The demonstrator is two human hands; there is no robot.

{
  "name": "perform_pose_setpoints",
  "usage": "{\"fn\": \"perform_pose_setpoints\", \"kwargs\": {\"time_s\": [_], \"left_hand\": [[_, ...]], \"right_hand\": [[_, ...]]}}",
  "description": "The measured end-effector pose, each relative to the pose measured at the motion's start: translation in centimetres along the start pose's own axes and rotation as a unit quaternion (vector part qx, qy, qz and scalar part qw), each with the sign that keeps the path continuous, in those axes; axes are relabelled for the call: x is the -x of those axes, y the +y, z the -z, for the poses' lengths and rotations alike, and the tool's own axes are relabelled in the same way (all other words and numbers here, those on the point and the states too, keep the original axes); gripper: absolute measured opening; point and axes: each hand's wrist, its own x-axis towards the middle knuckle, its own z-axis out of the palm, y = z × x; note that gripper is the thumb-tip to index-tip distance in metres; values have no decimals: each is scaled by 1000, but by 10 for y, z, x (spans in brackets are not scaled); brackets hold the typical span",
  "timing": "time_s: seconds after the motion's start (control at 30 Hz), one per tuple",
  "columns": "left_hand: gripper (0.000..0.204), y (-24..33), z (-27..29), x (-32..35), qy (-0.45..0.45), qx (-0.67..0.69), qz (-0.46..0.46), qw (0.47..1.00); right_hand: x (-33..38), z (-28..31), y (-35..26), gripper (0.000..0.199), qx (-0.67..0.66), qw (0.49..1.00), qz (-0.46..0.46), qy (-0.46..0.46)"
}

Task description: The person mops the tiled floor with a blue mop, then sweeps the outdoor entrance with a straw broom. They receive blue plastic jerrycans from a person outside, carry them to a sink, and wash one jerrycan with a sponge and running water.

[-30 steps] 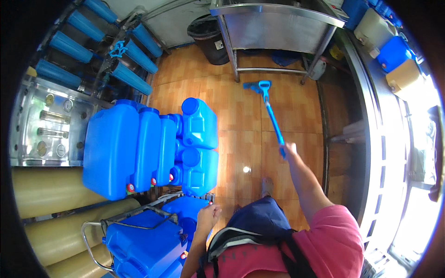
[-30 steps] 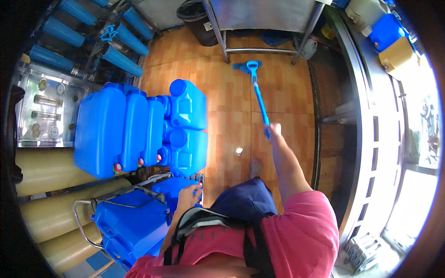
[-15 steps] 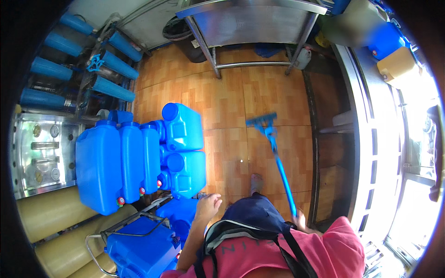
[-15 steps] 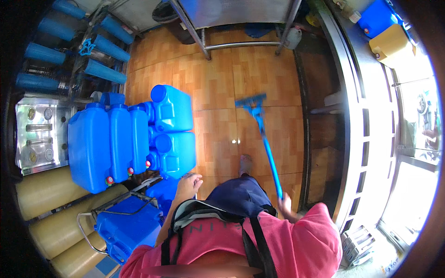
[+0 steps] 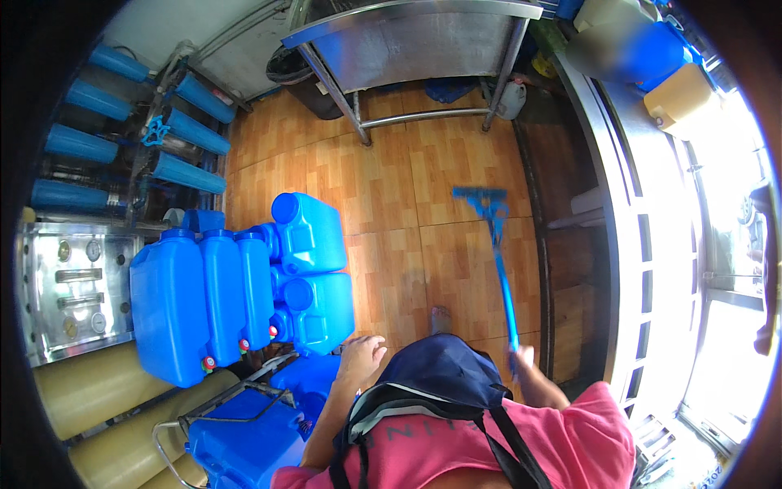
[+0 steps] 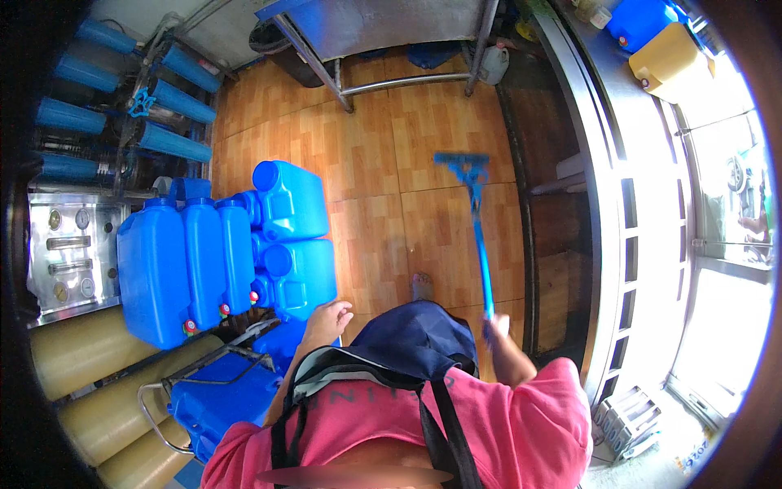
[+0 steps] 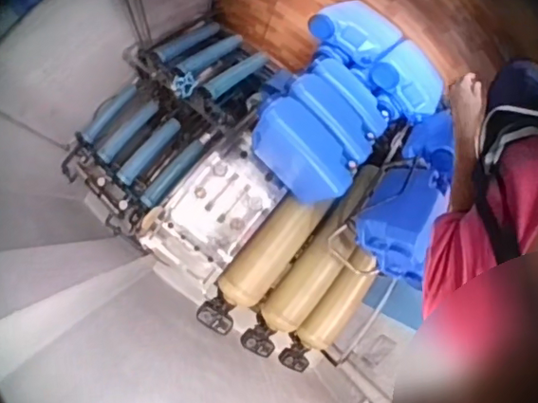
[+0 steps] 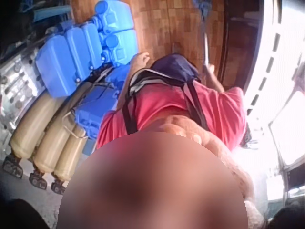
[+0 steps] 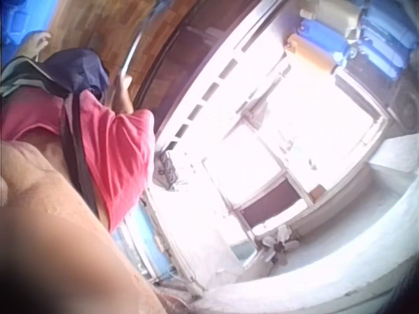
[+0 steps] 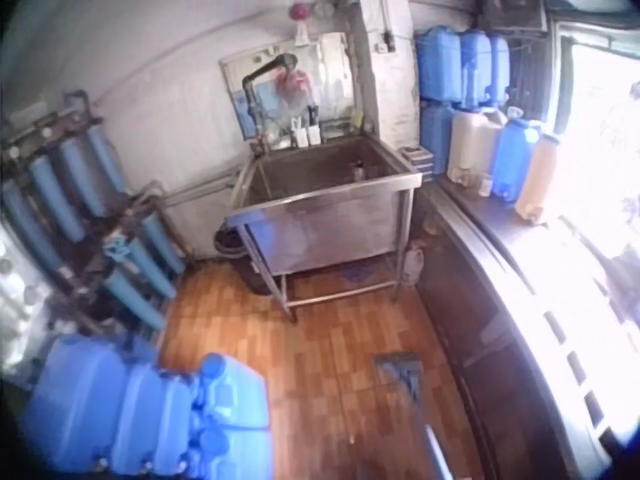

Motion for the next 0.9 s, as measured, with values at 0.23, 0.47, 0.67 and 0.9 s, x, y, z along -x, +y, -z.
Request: {"fn": "perform_pose_setpoints", "kwargs": {"time_s": [0.23, 0.47, 0.67, 0.9], "left_hand": [[22, -3, 13, 22, 19, -17, 7, 1000], [21, 1, 4, 34, 2, -75, -103, 992], [21, -17, -23, 75, -8, -52, -187, 981], [20, -40, -54, 139, -84, -57, -228, 968]], "right_hand": [[-197, -27, -245, 31, 286, 952, 33, 108], [-110, 43, -171, 38, 337, 929, -4, 150], [109, 115, 91, 49, 357, 928, -25, 102], [429, 88, 262, 26, 128, 922, -332, 150]]}}
